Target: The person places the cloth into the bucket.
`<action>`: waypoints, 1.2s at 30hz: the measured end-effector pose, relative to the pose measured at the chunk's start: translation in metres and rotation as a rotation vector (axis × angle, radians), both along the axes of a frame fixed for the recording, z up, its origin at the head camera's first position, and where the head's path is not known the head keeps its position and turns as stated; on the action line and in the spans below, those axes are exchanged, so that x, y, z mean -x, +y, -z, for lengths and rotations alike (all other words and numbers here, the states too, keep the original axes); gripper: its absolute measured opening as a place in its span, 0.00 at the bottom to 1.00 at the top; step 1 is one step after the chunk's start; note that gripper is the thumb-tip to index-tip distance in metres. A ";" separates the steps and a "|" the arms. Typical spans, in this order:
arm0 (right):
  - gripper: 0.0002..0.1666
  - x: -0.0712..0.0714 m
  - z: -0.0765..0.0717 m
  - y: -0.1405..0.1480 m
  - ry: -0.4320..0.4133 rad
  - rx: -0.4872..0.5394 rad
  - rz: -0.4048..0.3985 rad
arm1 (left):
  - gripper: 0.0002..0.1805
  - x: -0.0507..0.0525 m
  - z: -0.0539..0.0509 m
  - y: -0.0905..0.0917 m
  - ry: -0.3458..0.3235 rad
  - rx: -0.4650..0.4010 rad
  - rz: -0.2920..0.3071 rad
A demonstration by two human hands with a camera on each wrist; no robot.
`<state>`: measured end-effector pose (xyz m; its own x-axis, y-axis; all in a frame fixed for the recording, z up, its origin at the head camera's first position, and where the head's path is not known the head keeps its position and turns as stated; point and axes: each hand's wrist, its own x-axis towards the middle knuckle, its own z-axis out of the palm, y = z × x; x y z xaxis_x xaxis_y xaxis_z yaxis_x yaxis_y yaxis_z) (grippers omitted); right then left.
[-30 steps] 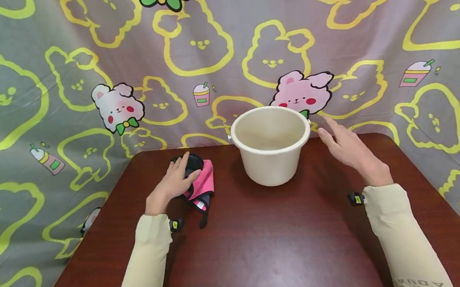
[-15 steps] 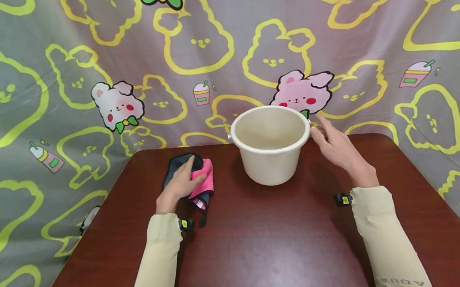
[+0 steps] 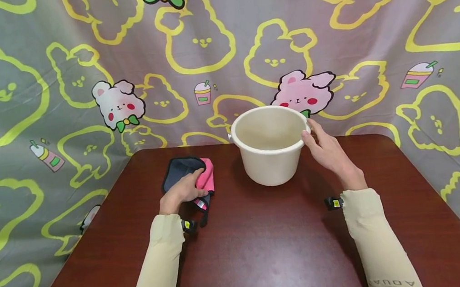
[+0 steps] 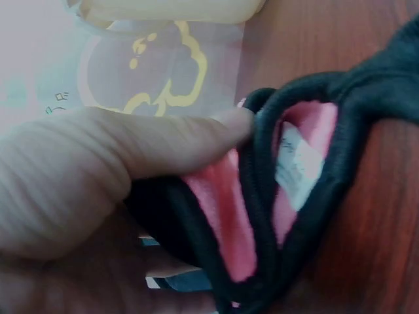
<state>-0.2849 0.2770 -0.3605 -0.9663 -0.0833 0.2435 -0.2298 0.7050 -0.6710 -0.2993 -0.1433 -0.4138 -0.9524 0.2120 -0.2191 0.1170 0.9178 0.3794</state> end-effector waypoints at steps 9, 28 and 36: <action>0.37 0.002 0.004 -0.004 0.013 0.095 -0.027 | 0.49 -0.003 -0.003 0.002 -0.036 0.054 0.006; 0.38 0.006 0.009 -0.008 -0.027 0.178 -0.066 | 0.29 -0.013 -0.010 0.002 -0.017 0.096 -0.029; 0.39 0.007 0.008 -0.007 -0.011 0.188 -0.055 | 0.23 -0.012 -0.015 0.001 -0.033 0.082 -0.035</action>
